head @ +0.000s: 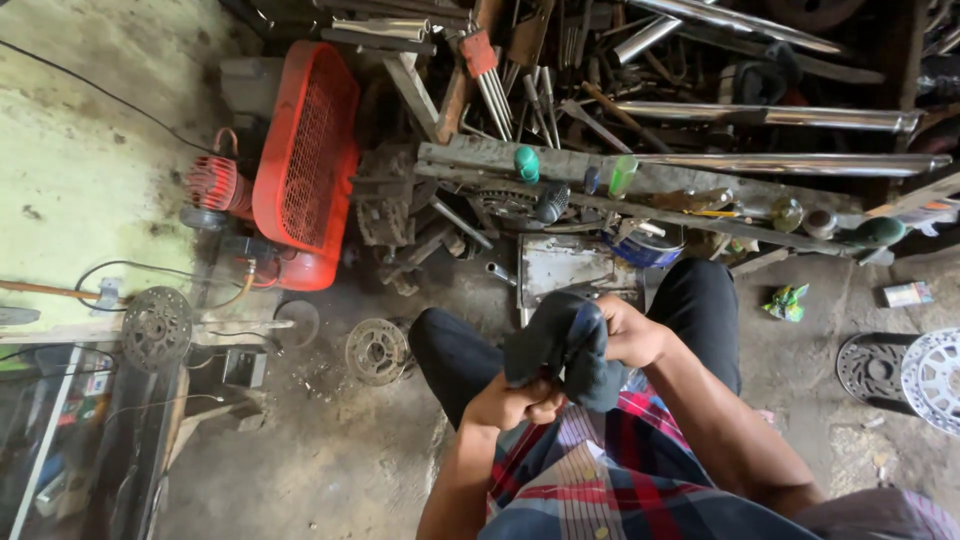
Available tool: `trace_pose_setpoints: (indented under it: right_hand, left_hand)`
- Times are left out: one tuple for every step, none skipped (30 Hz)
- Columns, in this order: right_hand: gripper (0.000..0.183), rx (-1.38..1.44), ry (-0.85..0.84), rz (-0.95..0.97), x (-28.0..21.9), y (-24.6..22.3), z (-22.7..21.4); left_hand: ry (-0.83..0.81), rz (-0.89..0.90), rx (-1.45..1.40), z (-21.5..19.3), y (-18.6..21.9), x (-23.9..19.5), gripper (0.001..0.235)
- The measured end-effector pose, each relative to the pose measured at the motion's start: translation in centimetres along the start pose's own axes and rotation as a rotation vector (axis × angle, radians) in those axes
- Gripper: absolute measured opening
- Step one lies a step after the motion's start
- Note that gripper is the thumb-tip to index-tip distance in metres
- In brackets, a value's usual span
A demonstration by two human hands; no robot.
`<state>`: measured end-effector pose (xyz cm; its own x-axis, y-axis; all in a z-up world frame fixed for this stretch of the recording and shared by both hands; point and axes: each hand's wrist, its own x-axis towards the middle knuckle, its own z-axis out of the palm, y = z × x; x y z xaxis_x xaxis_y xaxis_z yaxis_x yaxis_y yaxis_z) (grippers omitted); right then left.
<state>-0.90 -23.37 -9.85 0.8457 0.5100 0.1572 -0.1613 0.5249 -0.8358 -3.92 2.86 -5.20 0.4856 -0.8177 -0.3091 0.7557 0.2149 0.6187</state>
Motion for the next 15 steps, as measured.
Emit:
trace_pose_setpoints:
  right_hand:
    - [0.021, 0.003, 0.003, 0.002, 0.2, -0.4, 0.6]
    - [0.020, -0.012, -0.032, 0.022, 0.4, -0.9, 1.1]
    - [0.020, -0.029, -0.069, 0.039, 0.8, -1.4, 1.6]
    - [0.020, -0.028, -0.069, 0.039, 1.1, -1.4, 1.9]
    - [0.018, 0.002, 0.029, -0.049, 1.4, -1.3, 2.3]
    - [0.016, 0.032, 0.127, -0.136, 1.7, -1.2, 2.7]
    - [0.016, 0.033, 0.127, -0.136, 2.0, -1.1, 2.8]
    - [0.014, -0.048, 0.272, -0.166, 2.2, -1.0, 2.9]
    - [0.013, -0.131, 0.420, -0.194, 2.4, -0.9, 3.0]
    - [0.013, -0.132, 0.422, -0.194, 2.7, -1.4, 3.6]
    - [0.013, -0.178, 0.534, -0.197, 2.9, -1.9, 4.2]
    - [0.015, -0.223, 0.646, -0.199, 3.2, -2.4, 4.8]
    - [0.015, -0.223, 0.648, -0.197, 3.1, -2.5, 4.9]
    - [0.014, -0.251, 0.668, -0.233, 2.9, -2.4, 5.1]
    - [0.014, -0.278, 0.680, -0.269, 2.9, -2.4, 5.2]
  left_hand:
    - [0.001, -0.003, -0.003, -1.2, -0.9, 0.0, 0.013]
    - [-0.085, -0.013, -0.045, -2.5, -1.9, -0.1, 0.020]
    - [-0.171, -0.019, -0.084, -3.8, -2.6, -0.1, 0.026]
    - [-0.170, -0.020, -0.083, -3.5, -2.4, 0.3, 0.026]
    - [-0.054, 0.066, -0.013, -3.2, -2.3, 0.7, 0.027]
    - [0.063, 0.152, 0.057, -2.9, -2.1, 1.0, 0.028]
    - [0.063, 0.152, 0.057, -1.4, -0.7, 1.4, 0.028]
    - [0.276, 0.314, 0.329, 0.1, 0.7, 1.9, 0.019]
    - [0.487, 0.473, 0.601, 1.6, 2.1, 2.3, 0.012]
    - [0.485, 0.473, 0.600, 1.8, 2.2, 2.4, 0.012]
    - [0.613, 0.637, 0.855, 2.0, 2.4, 2.7, 0.008]
    - [0.739, 0.802, 1.111, 2.2, 2.6, 2.9, 0.012]
    - [0.738, 0.799, 1.109, 2.4, 2.6, 2.9, 0.012]
    - [0.782, 0.866, 1.185, 2.6, 2.6, 2.9, 0.012]
    - [0.832, 0.936, 1.262, 2.7, 2.7, 2.9, 0.012]
